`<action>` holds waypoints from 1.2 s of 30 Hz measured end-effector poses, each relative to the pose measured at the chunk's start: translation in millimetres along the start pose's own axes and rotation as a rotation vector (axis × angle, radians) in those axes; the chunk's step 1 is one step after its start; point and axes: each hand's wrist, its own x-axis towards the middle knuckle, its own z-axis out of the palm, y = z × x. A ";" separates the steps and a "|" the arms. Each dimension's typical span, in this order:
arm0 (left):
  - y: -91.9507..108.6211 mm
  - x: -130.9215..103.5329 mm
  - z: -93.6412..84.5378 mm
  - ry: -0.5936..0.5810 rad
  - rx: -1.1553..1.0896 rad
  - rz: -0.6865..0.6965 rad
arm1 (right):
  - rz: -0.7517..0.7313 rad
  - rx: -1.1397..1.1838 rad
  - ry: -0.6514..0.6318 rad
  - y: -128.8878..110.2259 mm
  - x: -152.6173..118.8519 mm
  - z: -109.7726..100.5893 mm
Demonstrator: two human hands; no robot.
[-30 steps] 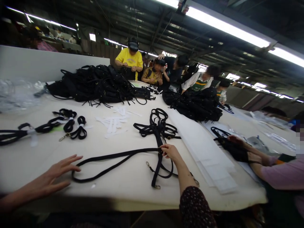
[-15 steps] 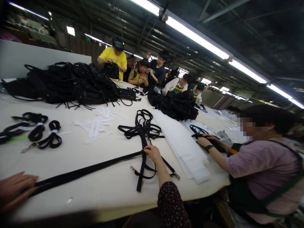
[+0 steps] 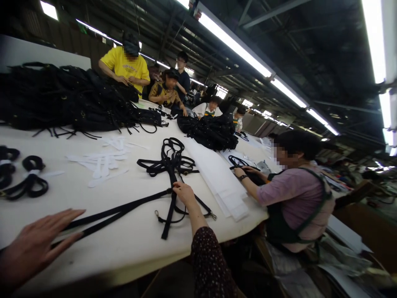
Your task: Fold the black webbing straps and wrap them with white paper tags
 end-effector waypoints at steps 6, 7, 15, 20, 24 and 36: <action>47.1 49.1 24.9 -0.118 0.057 0.006 | 0.080 -0.134 0.094 -3.3 -28.4 -26.1; 46.3 52.4 27.5 -0.147 0.041 -0.012 | 0.112 -0.157 0.104 -3.2 -34.4 -30.6; 60.5 64.3 13.5 -0.236 -0.050 -0.022 | 0.313 -0.218 -0.149 -5.7 -54.6 -42.3; 73.3 70.4 9.4 -0.213 -0.057 -0.030 | 0.350 -0.262 -0.251 -15.7 -47.0 -37.6; 79.2 66.3 11.1 -0.207 -0.066 0.006 | 0.352 -0.346 -0.237 -23.3 -45.6 -42.0; 84.8 22.3 7.0 -0.302 -0.206 0.236 | 0.017 -0.684 0.122 -48.7 -34.6 -72.7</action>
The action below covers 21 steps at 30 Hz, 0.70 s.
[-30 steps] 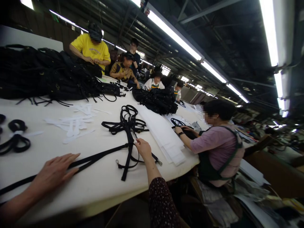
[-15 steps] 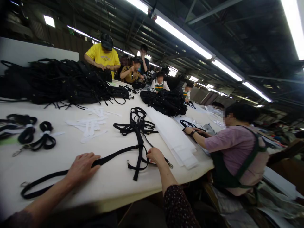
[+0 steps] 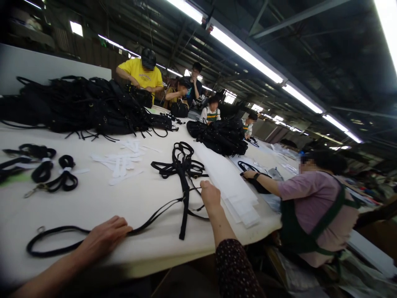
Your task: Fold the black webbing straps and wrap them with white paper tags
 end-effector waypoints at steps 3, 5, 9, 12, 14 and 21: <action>2.4 -8.2 2.0 -0.003 -0.025 0.036 | -0.196 0.030 0.048 -24.0 13.2 -3.3; 3.6 -9.9 3.6 0.015 -0.024 0.044 | -0.375 0.064 0.046 -52.9 16.5 0.1; 4.3 -9.1 6.7 0.057 -0.011 0.045 | -0.764 0.143 -0.036 -126.7 -3.1 23.8; 3.9 -8.9 7.8 0.063 0.006 0.028 | -1.021 0.293 -0.106 -167.0 -28.4 48.3; 3.7 -9.2 7.3 0.059 0.010 0.018 | -1.041 0.412 -0.115 -176.1 -38.4 59.7; 4.7 -9.6 3.8 0.024 -0.031 -0.012 | -0.793 0.537 0.017 -134.5 -30.4 61.0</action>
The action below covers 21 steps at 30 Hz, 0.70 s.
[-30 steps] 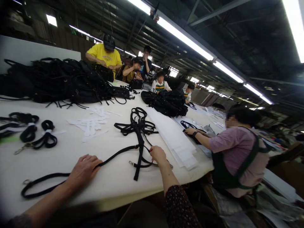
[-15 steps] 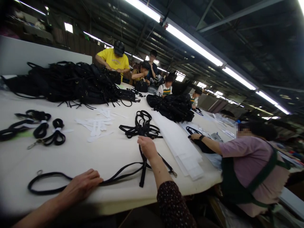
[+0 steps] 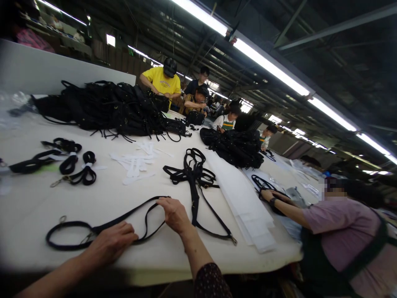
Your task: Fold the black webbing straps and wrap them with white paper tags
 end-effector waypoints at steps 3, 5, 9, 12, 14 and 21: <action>0.6 0.3 1.1 0.002 -0.006 -0.004 | -0.163 -0.066 -0.100 -2.9 -9.1 -2.1; 1.0 0.6 1.8 0.009 -0.006 -0.001 | -0.262 -0.095 -0.158 -13.2 -11.1 2.8; 0.2 0.2 2.1 0.027 -0.022 -0.001 | -0.318 -0.133 -0.203 -31.8 -10.1 11.8; -2.2 -0.7 2.9 0.062 -0.045 -0.028 | -0.316 -0.178 -0.210 -34.2 -15.1 10.5; -4.2 -1.0 4.2 0.087 -0.052 -0.060 | -0.300 -0.199 -0.204 -33.3 -22.6 7.2; -4.3 1.8 7.0 0.070 -0.068 -0.124 | -0.181 -0.119 -0.154 -53.3 -43.4 23.1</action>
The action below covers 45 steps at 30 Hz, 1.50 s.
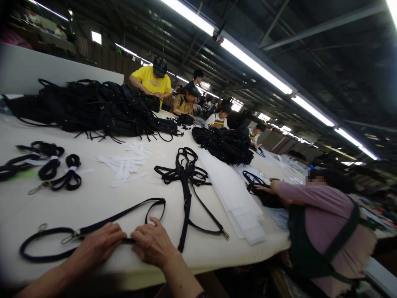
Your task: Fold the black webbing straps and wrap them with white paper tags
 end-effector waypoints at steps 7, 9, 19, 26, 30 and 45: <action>-2.2 -1.3 -14.5 -0.002 -0.015 0.016 | 0.221 -0.001 0.204 -22.0 8.7 45.1; -9.8 2.3 -20.1 0.068 0.061 -0.016 | 0.224 0.003 0.233 -21.3 7.9 47.4; -50.7 19.5 -63.8 -0.012 0.379 -0.178 | 0.205 0.149 0.187 -16.0 2.1 30.3; -67.6 7.4 -93.9 -0.112 0.382 -0.057 | 0.275 0.120 0.175 -15.4 7.4 30.7; -50.7 17.1 -81.9 -0.041 0.435 -0.080 | 0.267 0.093 0.161 -14.3 8.1 30.1; -85.9 9.0 -94.7 -0.095 0.499 0.015 | 0.373 0.074 0.187 -4.4 -6.1 22.4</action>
